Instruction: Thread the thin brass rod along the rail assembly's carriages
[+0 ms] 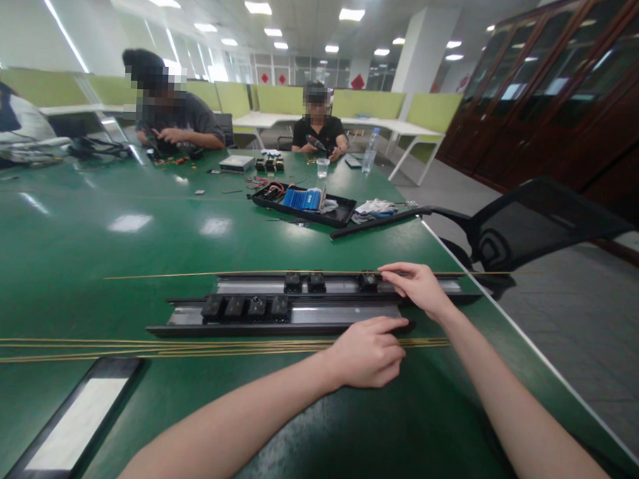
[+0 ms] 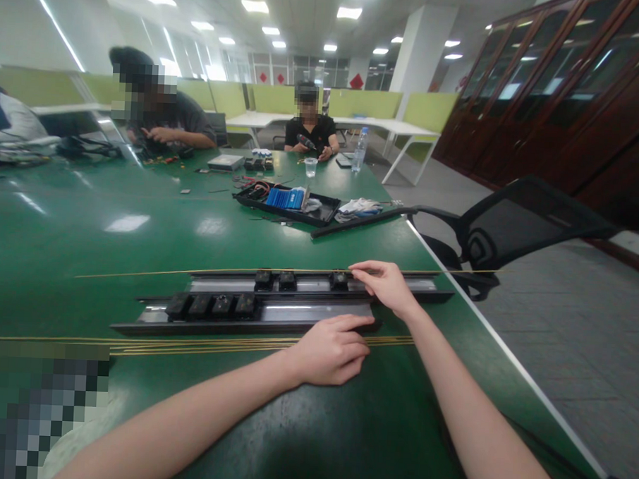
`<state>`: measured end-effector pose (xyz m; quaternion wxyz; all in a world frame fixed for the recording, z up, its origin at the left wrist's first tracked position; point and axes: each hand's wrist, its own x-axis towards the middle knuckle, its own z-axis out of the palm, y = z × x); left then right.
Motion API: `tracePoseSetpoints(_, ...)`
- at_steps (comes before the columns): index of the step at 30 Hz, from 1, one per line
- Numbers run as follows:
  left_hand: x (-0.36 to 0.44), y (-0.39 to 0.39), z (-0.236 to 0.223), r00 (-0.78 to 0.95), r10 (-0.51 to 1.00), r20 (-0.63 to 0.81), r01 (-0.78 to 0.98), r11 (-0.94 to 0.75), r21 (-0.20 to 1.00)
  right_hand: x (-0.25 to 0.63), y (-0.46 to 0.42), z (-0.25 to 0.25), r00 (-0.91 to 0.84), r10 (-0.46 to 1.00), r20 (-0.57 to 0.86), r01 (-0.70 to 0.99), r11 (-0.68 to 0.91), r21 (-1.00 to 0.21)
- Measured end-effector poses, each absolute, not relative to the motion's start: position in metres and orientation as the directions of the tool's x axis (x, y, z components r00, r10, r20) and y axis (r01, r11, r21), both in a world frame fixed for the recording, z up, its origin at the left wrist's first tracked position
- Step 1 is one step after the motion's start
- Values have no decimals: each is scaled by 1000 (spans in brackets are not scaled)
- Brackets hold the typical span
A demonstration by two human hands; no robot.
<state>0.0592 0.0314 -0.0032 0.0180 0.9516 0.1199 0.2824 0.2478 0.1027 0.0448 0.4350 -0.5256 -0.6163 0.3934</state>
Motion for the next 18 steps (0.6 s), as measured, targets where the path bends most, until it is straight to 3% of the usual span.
tracePoseSetpoints(18,59,32,-5,817,251,520,219,-968,123,258,105,47,-68,993,99,332,116,-936)
